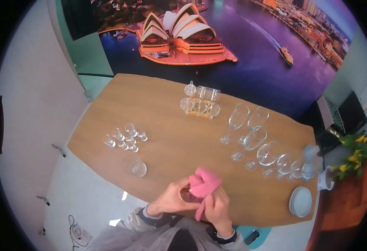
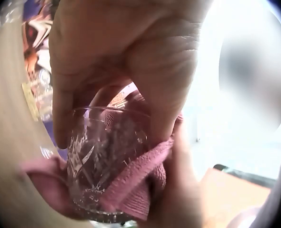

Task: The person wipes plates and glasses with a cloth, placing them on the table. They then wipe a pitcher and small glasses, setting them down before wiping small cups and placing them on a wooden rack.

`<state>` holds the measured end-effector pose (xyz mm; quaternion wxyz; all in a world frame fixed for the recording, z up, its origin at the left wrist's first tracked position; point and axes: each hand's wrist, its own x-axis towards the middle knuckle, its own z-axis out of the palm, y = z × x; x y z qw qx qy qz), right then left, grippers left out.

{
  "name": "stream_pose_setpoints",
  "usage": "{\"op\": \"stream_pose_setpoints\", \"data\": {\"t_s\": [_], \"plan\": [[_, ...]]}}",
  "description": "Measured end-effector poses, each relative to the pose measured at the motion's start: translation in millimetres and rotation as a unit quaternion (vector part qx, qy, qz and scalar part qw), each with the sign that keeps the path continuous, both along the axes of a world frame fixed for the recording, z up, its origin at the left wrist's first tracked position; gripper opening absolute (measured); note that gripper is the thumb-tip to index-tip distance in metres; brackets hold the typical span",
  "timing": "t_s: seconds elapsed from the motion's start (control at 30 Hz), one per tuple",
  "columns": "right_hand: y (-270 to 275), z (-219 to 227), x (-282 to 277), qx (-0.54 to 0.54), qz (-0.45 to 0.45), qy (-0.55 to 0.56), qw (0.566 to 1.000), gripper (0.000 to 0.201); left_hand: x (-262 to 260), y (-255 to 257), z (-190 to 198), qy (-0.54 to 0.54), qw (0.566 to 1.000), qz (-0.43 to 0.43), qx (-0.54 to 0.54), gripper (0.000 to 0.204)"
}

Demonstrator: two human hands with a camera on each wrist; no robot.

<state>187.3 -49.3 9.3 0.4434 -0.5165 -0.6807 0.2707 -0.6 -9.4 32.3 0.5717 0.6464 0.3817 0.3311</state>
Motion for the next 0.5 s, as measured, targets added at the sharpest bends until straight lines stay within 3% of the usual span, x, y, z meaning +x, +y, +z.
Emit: {"op": "stream_pose_setpoints", "data": {"t_s": [0.03,0.07,0.1,0.13,0.17,0.23,0.27,0.3,0.37,0.4,0.43,0.5], "plan": [[5,-9,13,0.004,0.0,-0.006,1.0,0.03,2,-1,0,-0.006,1.0,0.0,0.004,0.07],[7,-26,31,-0.139,0.046,0.188,0.971,0.029,4,-6,-3,-0.005,0.999,-0.011,0.053,0.072],[7,-44,45,-0.271,0.088,0.37,0.884,0.028,6,-9,-3,-0.005,0.994,-0.021,0.103,0.075],[0,-68,53,-0.273,0.081,0.421,0.861,0.03,6,-11,2,-0.037,0.995,-0.069,0.06,0.076],[-5,-66,50,-0.268,0.081,0.417,0.865,0.03,9,-10,2,-0.041,0.995,-0.07,0.066,0.076],[-15,-59,34,-0.299,0.004,0.582,0.756,0.033,14,-13,0,-0.102,0.98,-0.097,0.142,0.073],[-13,-92,38,-0.322,0.036,0.658,0.68,0.04,17,-13,1,-0.112,0.973,-0.093,0.176,0.069],[-13,-90,36,-0.322,0.036,0.657,0.681,0.04,18,-13,-2,-0.113,0.973,-0.093,0.177,0.069],[-16,-84,25,-0.311,0.052,0.752,0.578,0.045,21,-12,-14,-0.03,0.935,-0.068,0.348,0.07],[-11,-66,16,-0.299,0.045,0.738,0.603,0.05,22,-12,-17,0.011,0.921,-0.056,0.386,0.071],[-8,-53,8,-0.3,0.044,0.739,0.601,0.05,22,-11,-18,0.012,0.921,-0.057,0.384,0.071],[-8,-42,-3,-0.296,-0.019,0.711,0.638,0.051,20,-10,-22,0.054,0.922,-0.062,0.377,0.08]]}}
